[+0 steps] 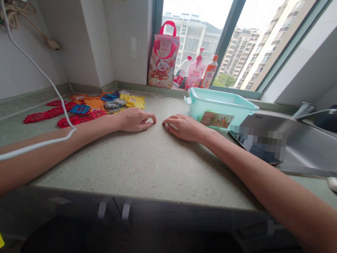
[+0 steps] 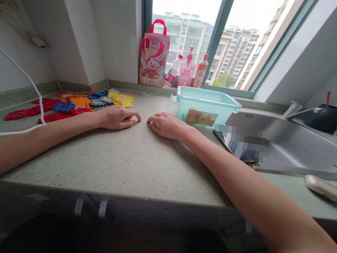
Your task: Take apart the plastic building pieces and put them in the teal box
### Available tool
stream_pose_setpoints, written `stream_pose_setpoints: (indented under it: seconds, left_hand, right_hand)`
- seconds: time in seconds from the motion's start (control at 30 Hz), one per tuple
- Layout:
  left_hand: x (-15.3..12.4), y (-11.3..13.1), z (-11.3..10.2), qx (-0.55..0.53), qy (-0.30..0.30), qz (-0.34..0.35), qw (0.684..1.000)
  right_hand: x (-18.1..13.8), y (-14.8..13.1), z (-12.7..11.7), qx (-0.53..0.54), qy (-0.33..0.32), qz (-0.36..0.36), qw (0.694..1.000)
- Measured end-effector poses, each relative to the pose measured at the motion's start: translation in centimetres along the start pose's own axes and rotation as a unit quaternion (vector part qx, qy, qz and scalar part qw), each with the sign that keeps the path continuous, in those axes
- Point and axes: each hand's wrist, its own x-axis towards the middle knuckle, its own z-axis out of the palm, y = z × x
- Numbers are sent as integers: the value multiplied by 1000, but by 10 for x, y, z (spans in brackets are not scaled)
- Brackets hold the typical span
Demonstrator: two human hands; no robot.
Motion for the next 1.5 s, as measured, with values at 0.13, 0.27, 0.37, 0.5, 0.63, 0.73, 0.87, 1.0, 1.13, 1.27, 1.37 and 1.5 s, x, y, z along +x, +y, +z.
stream_pose_setpoints:
  seconds: [0.13,0.27,0.37,0.5,0.63,0.73,0.87,1.0,1.13,1.27,1.37,1.5]
  left_hand:
    - [0,-1,1,-1,1,0,1000]
    - [1,0,0,-1,1,-2,1000]
    - [1,1,-1,-2,-4,-3,1000]
    - [1,2,-2,1,-6,-3,1000]
    - [1,0,-1,5,-2,4,1000]
    - [1,-2,0,8,-1,4,1000]
    - [2,-1,0,9,-12,-6,1000]
    - [3,2,-1,3,-21,-32,999]
    - [4,1,-3,-13,-36,-45,998]
    - [2,1,-1,-20,-21,-44,999]
    - [0,4,1,-29,-1,-43,999]
    - [-3,10,4,-63,63,-40,995]
  right_hand:
    - [0,0,-1,1,1,2,1000]
    - [0,-2,-3,0,-5,6,1000]
    - [0,-5,-5,4,-9,9,1000]
    - [-1,-6,-7,14,-3,16,1000]
    - [-1,-7,-9,-3,-10,16,1000]
    - [-1,-9,-10,-10,-21,18,1000]
    - [-1,-5,-7,16,-21,28,999]
    - [-2,4,-1,57,2,24,998]
    - [-3,6,0,59,2,21,998]
    - [-3,0,-4,29,-7,17,999]
    - [-4,-4,-6,22,6,12,1000]
    - [-4,-11,-10,10,18,-1,1000]
